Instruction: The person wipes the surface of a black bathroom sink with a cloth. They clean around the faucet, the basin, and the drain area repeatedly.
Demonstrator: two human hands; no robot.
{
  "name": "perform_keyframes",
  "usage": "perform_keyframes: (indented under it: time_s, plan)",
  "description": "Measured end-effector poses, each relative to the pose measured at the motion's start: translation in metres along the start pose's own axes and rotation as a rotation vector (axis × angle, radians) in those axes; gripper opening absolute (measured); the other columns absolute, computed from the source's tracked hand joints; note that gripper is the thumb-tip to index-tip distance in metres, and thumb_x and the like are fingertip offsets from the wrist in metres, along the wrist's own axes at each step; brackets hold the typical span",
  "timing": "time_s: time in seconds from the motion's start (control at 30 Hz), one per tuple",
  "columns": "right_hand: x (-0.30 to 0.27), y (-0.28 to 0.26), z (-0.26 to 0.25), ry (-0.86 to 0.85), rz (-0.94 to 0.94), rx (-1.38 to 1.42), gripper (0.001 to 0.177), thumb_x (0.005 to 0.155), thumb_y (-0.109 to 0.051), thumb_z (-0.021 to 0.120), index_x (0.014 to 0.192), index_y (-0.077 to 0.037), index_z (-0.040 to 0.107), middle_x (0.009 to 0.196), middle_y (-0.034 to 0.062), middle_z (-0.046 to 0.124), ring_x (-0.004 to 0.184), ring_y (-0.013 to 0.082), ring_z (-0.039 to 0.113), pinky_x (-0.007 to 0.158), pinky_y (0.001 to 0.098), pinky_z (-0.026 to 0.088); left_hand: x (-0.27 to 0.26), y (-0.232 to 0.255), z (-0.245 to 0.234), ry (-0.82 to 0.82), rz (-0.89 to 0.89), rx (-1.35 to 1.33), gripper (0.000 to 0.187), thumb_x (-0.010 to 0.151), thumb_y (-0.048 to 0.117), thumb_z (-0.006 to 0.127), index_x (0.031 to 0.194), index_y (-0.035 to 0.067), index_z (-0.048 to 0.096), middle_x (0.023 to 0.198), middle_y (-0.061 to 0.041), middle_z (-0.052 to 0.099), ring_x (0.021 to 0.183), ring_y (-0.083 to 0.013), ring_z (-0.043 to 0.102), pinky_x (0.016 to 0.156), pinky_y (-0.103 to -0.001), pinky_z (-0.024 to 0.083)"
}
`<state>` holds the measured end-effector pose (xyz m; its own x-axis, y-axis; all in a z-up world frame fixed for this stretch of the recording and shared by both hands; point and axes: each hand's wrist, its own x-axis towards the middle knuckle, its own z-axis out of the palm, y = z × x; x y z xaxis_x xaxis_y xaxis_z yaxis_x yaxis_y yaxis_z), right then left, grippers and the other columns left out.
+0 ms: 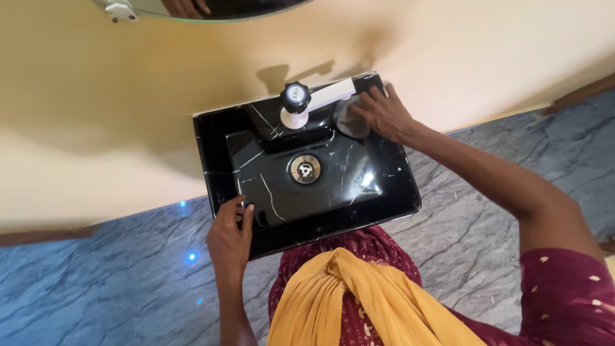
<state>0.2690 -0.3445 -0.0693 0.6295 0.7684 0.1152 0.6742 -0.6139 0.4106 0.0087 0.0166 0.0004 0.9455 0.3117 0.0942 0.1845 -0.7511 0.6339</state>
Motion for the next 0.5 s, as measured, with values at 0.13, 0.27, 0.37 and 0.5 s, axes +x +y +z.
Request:
perform_keyframes:
  time_s: [0.13,0.27,0.37,0.5]
  plan:
    - [0.021,0.012,-0.013,-0.066,-0.131,-0.244,0.036,0.097,-0.031,0.056,0.131,-0.026,0.068,0.142,-0.0009,0.057,0.142,0.0242,0.041,0.126,0.0556,0.021,0.033,-0.016,-0.003,-0.017,0.344,0.105,0.022,0.097,0.021,0.070,0.113,0.006,0.071,0.097,-0.013,0.071,0.087,-0.0327,0.065,0.079,-0.046,0.050]
    - [0.011,0.020,-0.038,0.007,-0.067,-0.351,0.050,0.083,-0.039,0.055,0.130,-0.025,0.067,0.155,0.0007,0.050,0.148,0.0192,0.031,0.122,0.0544,0.015,0.059,-0.028,0.004,-0.090,0.388,0.117,0.027,0.095,0.022,0.069,0.115,0.004,0.069,0.103,-0.014,0.071,0.094,-0.0337,0.065,0.083,-0.044,0.050]
    - [-0.008,0.002,-0.061,-0.133,-0.004,-0.235,0.036,0.095,-0.041,0.056,0.124,-0.025,0.071,0.149,0.0040,0.053,0.151,0.0258,0.033,0.126,0.0587,0.013,0.064,-0.032,0.013,-0.149,0.474,0.208,0.030,0.094,0.026,0.068,0.115,0.005,0.069,0.107,-0.015,0.072,0.096,-0.0347,0.065,0.087,-0.044,0.048]
    - [-0.036,-0.026,-0.080,-0.469,-0.065,-0.257,0.028,0.100,-0.041,0.053,0.099,-0.024,0.076,0.148,0.0022,0.051,0.144,0.0240,0.038,0.119,0.0549,0.026,0.061,-0.036,0.010,-0.221,0.509,0.273,0.033,0.094,0.030,0.068,0.117,0.007,0.070,0.105,-0.015,0.072,0.099,-0.0352,0.066,0.096,-0.044,0.046]
